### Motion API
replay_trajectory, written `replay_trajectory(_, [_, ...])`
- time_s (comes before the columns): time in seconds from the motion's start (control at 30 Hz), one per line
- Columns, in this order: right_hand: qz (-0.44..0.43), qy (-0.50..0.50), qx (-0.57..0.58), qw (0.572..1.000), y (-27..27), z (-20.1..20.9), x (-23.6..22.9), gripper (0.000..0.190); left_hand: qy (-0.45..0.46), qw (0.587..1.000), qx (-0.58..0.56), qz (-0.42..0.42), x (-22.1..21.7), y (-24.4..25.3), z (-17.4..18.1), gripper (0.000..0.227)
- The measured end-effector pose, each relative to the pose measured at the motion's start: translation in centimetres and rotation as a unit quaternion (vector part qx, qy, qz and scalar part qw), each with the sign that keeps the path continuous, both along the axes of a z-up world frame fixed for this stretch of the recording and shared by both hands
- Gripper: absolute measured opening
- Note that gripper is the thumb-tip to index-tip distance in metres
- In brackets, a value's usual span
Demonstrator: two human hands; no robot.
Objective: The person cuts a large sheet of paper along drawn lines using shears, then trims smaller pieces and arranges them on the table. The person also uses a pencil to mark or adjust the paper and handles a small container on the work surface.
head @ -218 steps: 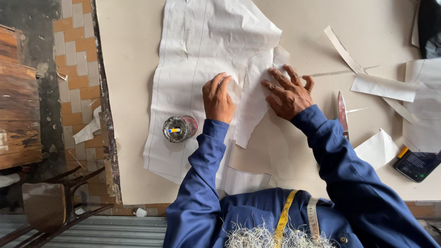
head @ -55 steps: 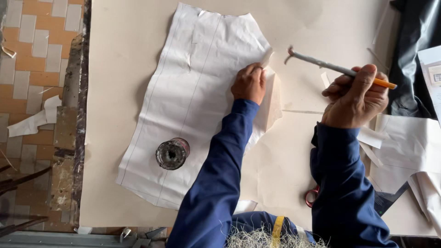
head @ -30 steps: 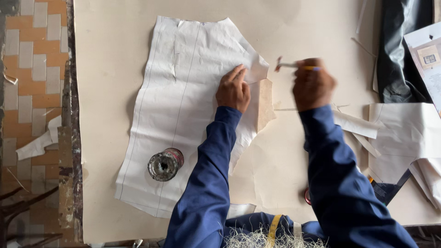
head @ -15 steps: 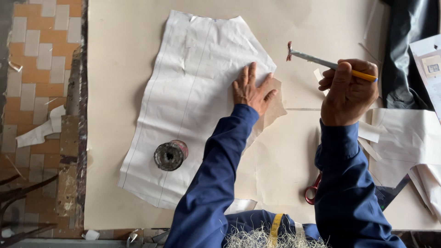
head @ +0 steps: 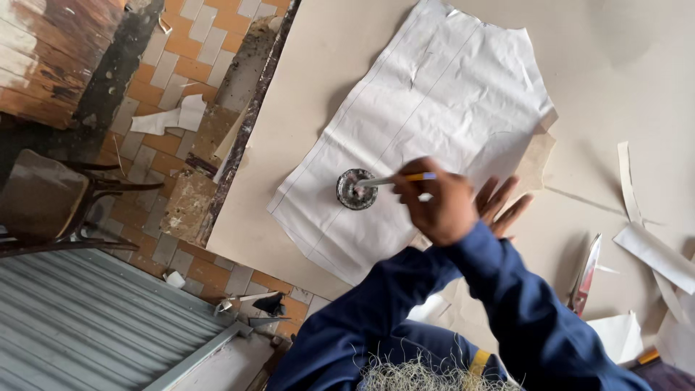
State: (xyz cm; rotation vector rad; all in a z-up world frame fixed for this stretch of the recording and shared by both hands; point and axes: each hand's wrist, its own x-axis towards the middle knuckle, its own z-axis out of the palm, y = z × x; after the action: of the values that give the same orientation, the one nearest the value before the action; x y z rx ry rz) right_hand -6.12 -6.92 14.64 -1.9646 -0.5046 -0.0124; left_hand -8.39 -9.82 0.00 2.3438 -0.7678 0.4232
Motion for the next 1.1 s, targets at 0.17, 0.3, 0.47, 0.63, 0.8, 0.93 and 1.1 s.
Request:
replay_trajectory(0.17, [0.073, -0.119, -0.143, 0.98, 5.7, -1.4, 0.4, 0.021, 0.129, 0.99, -0.047, 0.031, -8.4, 6.8, -2.4, 0.067])
replay_trajectory(0.3, [0.053, -0.077, -0.226, 0.97, 4.6, -1.5, 0.3, 0.045, 0.124, 0.991, -0.009, 0.055, -11.2, 12.9, -1.6, 0.054])
replay_trajectory(0.47, [0.012, -0.075, -0.222, 0.972, -2.6, -5.1, -0.4, 0.068, 0.107, 0.974, 0.112, 0.164, -11.0, 16.3, -0.9, 0.068])
replay_trajectory(0.63, [0.066, -0.105, -0.455, 0.882, -6.9, -11.7, 0.0, 0.081, 0.112, 0.968, 0.164, 0.154, -11.1, 17.2, 0.0, 0.068])
replay_trajectory(0.8, [0.01, -0.113, -0.504, 0.856, -11.4, -15.0, 3.4, 0.081, 0.124, 0.966, 0.167, 0.151, -11.1, 17.3, -0.3, 0.069])
replay_trajectory(0.93, [-0.03, -0.117, -0.549, 0.827, -14.6, -14.7, 6.7, 0.081, 0.123, 0.967, 0.168, 0.15, -11.0, 17.3, -0.6, 0.071])
replay_trajectory(1.1, [-0.111, -0.136, -0.549, 0.817, -16.7, -12.4, 9.2, 0.088, 0.142, 0.965, 0.169, 0.143, -11.0, 17.5, -0.3, 0.071])
